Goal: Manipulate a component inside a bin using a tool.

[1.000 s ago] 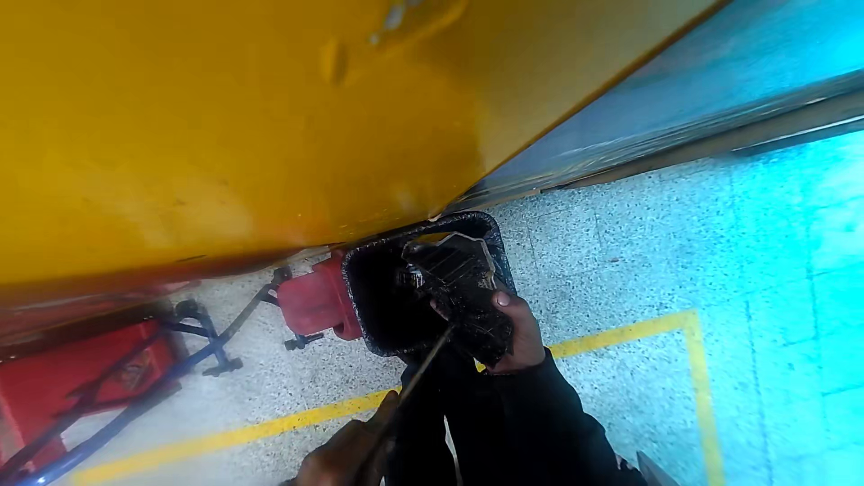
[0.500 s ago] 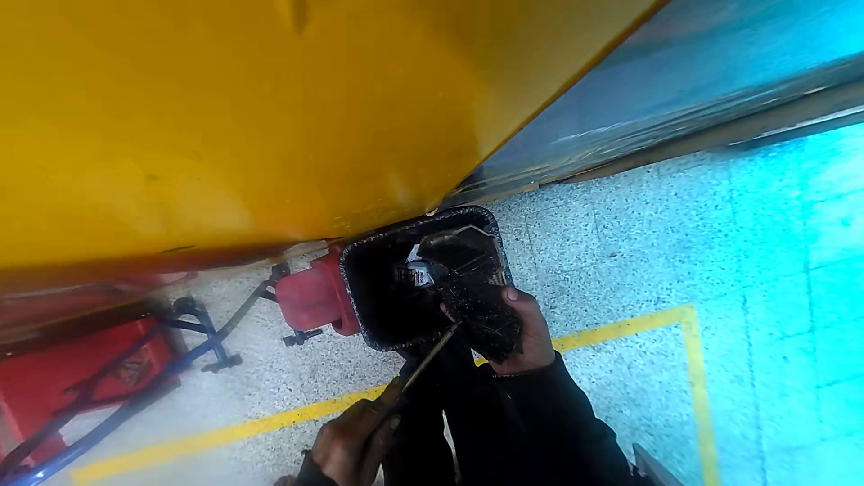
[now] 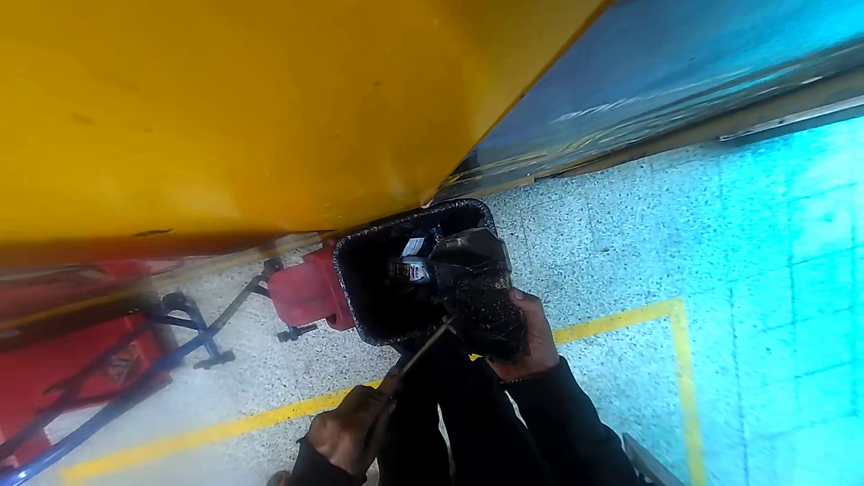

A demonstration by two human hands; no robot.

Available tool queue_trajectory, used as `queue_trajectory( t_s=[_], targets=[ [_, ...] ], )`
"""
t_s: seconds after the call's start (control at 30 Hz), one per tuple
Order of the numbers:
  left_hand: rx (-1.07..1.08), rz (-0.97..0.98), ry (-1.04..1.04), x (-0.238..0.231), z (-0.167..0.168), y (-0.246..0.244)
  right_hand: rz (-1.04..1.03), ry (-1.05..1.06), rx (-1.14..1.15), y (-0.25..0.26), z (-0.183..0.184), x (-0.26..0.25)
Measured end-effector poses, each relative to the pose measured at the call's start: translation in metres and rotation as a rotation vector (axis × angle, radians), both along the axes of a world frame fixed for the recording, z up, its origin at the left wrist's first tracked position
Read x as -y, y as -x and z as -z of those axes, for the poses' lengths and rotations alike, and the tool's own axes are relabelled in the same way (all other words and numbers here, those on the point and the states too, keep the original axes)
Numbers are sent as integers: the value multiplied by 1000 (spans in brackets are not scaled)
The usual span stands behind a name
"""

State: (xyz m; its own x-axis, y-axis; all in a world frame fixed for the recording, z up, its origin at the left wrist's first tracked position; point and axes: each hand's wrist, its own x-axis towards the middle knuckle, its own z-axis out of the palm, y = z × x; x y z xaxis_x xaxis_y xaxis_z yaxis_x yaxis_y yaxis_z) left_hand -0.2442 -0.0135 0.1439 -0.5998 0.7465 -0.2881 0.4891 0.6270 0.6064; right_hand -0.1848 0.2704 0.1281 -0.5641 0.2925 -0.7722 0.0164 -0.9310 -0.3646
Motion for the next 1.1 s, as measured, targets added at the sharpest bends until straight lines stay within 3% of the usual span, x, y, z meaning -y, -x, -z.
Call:
queue_trajectory(
  t_s=[0.13,0.3,0.53,0.77,0.87,1.1],
  targets=[
    [-109,19,59,-3,-7,2,-17,0,50,-1,-4,3],
    [-40,-24,19,1,-26,26,-28,61,185,0,-10,-2],
    [-93,243,-24,0,-11,82,-170,220,174,-4,-21,-7],
    [-234,394,-69,-8,-19,120,-313,226,257,8,-29,-11],
    [-251,416,-88,-13,-30,135,-376,232,366,11,-31,-12],
    [-238,517,-74,-17,-27,160,-460,226,362,15,-32,-11]
  ],
)
